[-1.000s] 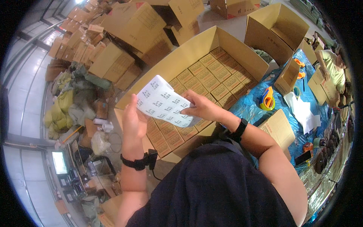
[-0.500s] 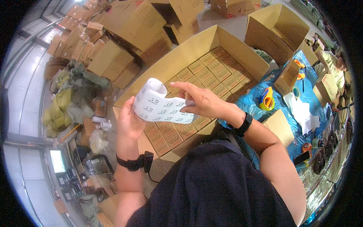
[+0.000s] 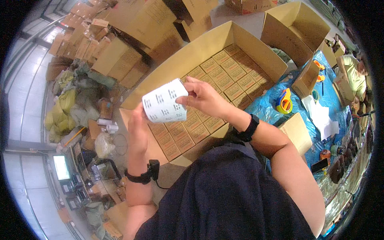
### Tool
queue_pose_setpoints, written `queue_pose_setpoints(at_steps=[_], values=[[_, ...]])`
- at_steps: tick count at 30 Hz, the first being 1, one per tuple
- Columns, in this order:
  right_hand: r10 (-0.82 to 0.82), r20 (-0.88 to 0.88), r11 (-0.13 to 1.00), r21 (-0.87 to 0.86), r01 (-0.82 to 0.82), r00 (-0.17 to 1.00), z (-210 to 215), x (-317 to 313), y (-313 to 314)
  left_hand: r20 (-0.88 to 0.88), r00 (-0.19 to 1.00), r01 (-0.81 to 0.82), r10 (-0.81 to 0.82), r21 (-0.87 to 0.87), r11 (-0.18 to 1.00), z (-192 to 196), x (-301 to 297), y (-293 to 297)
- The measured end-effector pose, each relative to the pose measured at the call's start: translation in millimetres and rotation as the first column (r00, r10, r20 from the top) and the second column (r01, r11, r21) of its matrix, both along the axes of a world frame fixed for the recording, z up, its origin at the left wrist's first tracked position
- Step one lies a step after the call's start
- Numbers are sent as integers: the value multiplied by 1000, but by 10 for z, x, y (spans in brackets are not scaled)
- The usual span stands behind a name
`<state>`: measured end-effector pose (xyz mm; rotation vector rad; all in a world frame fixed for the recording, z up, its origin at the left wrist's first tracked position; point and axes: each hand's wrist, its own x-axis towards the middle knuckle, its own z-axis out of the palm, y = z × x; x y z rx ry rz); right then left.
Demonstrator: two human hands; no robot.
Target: Marking an inventory sheet and sticking labels onto a series of cardboard boxes in a warehouse.
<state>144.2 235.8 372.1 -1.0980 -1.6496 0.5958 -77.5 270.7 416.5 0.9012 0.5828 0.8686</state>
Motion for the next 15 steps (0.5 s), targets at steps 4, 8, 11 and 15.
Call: queue_pose_setpoints(at_steps=[4,8,11,15], values=[[110,-193,955,-251,-157,975,95,-217,-12,-264,899,-155,348,552,819,-355,131,-221],[1,111,1000,-11,0,994,92,-308,-2,-89,887,-435,453,165,885,-283,312,-182],[29,-138,978,-199,-57,990,61,-228,58,32,949,-305,312,-142,942,-343,221,-76],[29,-579,829,-442,-344,815,30,-68,153,-399,850,-19,344,629,777,-384,148,-195]])
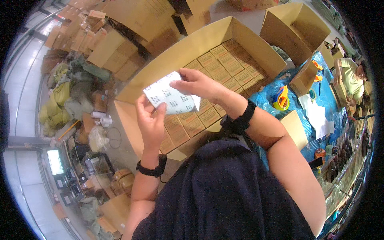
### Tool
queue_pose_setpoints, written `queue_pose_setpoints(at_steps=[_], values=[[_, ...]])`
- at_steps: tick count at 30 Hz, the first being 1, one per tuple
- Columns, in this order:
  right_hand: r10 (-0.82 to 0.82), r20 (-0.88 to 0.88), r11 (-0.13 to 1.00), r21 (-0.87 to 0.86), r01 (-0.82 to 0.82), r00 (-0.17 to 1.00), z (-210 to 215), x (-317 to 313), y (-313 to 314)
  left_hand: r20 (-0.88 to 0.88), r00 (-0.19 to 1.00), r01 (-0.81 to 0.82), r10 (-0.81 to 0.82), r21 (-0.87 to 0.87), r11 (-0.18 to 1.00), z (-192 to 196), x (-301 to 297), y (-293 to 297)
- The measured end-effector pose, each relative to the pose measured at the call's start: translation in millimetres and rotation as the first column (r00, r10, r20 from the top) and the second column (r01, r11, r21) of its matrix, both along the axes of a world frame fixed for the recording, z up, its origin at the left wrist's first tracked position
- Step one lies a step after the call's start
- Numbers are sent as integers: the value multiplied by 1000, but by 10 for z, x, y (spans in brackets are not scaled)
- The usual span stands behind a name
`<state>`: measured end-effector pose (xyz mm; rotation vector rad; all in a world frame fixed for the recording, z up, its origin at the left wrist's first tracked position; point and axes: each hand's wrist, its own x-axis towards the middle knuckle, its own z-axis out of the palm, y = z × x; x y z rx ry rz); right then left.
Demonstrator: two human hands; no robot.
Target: Marking an inventory sheet and sticking labels onto a series of cardboard boxes in a warehouse.
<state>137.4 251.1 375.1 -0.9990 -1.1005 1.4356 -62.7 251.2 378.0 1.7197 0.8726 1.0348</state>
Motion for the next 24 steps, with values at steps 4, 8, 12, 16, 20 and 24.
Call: queue_pose_setpoints(at_steps=[4,8,12,16,20,24], values=[[-141,734,961,264,-87,664,15,-33,-148,364,888,-99,280,-444,891,-73,-9,150],[-150,51,981,-117,155,987,-172,-6,-83,235,961,-89,147,-242,966,-54,74,24],[-89,229,966,257,28,969,-267,34,-114,225,969,-8,104,-389,921,21,31,53],[-63,244,977,214,10,968,-273,-13,-174,414,897,124,155,-571,811,-98,28,214],[44,-111,949,-306,-76,993,-185,116,-103,-146,989,22,3,168,986,-162,91,16],[-175,642,948,313,-47,746,-289,56,-218,395,905,129,159,-611,781,-163,30,151]])
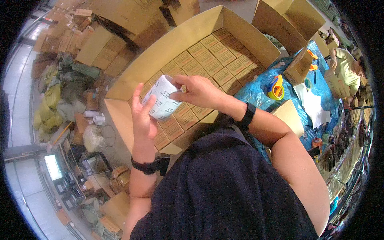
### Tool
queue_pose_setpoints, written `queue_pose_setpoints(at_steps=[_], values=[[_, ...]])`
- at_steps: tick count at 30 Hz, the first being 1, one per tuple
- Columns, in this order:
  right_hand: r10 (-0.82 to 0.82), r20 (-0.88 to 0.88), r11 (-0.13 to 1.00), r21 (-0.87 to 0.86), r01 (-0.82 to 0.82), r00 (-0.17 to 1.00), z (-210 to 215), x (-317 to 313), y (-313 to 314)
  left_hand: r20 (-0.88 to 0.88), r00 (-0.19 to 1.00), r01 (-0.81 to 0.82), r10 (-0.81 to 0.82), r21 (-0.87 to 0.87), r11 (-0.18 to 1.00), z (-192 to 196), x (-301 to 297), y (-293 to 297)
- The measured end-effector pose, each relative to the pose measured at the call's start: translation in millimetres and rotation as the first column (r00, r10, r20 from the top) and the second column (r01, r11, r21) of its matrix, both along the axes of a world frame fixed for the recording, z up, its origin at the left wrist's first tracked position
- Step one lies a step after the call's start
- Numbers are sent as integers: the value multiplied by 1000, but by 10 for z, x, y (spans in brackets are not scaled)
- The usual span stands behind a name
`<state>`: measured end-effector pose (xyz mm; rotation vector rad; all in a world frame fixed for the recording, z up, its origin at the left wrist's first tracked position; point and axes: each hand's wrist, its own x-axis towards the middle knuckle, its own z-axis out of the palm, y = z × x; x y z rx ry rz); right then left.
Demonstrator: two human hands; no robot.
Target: Marking an inventory sheet and sticking labels onto a series of cardboard boxes in a warehouse.
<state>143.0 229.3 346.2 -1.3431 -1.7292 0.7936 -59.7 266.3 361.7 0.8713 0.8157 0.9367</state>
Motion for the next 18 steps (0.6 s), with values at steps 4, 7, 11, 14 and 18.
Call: queue_pose_setpoints(at_steps=[4,7,11,14,18], values=[[-132,-543,922,-374,-98,829,24,0,23,-203,979,89,-15,364,927,-22,37,-68],[-180,-553,877,-465,-122,814,101,-4,33,-249,967,141,-49,368,919,-91,-46,-102],[-99,-513,990,-140,30,853,43,-213,-34,-155,987,71,-40,199,977,-185,-223,-74],[-34,-297,990,-138,-7,954,-37,-278,33,-143,989,69,-44,173,982,-174,-315,-92],[10,-286,975,-209,-73,958,-29,-508,117,-175,984,18,18,198,980,-240,-586,-82]])
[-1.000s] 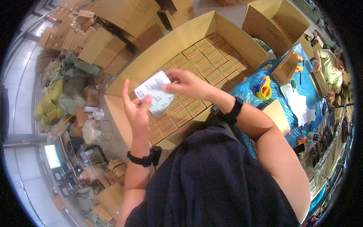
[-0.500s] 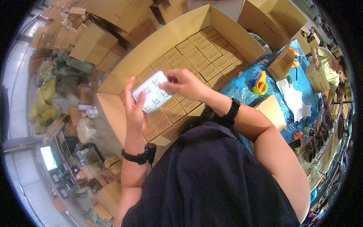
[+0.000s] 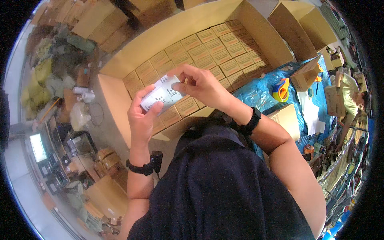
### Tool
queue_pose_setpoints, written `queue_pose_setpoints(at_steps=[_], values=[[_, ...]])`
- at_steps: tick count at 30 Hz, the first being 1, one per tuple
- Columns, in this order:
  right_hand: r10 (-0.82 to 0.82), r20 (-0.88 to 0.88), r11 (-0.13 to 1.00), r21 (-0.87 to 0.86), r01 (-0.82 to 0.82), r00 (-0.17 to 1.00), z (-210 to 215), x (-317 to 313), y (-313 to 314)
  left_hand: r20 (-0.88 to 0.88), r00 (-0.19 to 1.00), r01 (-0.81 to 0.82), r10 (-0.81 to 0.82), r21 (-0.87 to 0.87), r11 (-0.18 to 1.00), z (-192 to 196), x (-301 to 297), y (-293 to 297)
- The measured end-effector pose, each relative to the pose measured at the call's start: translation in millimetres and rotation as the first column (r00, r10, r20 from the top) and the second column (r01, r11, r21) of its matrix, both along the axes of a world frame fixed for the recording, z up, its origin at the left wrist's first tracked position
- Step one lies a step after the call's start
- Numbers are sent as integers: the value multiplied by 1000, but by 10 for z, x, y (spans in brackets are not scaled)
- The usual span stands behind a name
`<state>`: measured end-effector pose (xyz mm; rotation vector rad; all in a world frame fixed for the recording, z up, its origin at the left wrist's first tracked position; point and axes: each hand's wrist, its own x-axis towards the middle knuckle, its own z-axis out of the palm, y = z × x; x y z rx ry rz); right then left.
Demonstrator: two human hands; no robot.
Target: Marking an inventory sheet and sticking labels onto a series of cardboard boxes in a warehouse.
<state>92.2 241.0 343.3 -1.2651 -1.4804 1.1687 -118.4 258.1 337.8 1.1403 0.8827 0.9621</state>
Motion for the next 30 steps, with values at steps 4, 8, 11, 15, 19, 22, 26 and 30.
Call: queue_pose_setpoints(at_steps=[4,8,11,15,19,22,26,30], values=[[-25,199,996,86,8,980,-142,-208,99,-58,998,-16,15,-4,1000,-266,-279,62],[-171,347,938,345,45,922,-454,-318,243,1,1000,-28,28,-86,996,-549,-325,176],[-261,468,860,509,-17,844,-759,-183,398,-54,998,-54,44,-199,978,-761,-182,331],[-305,491,830,557,-24,816,-1214,136,648,-35,993,-120,115,-342,932,-1129,177,564],[-116,332,907,419,-36,936,-1609,478,870,-54,966,-250,251,-422,871,-1570,512,863],[-160,109,971,198,137,981,-1818,596,1140,-139,953,-304,271,-499,812,-1828,691,1047],[-90,413,965,261,-23,906,-2073,632,1419,-100,964,-261,246,-530,807,-2012,964,1143],[-90,557,886,423,-188,826,-2264,847,1513,-130,974,-225,184,-541,810,-2189,1099,1240]])
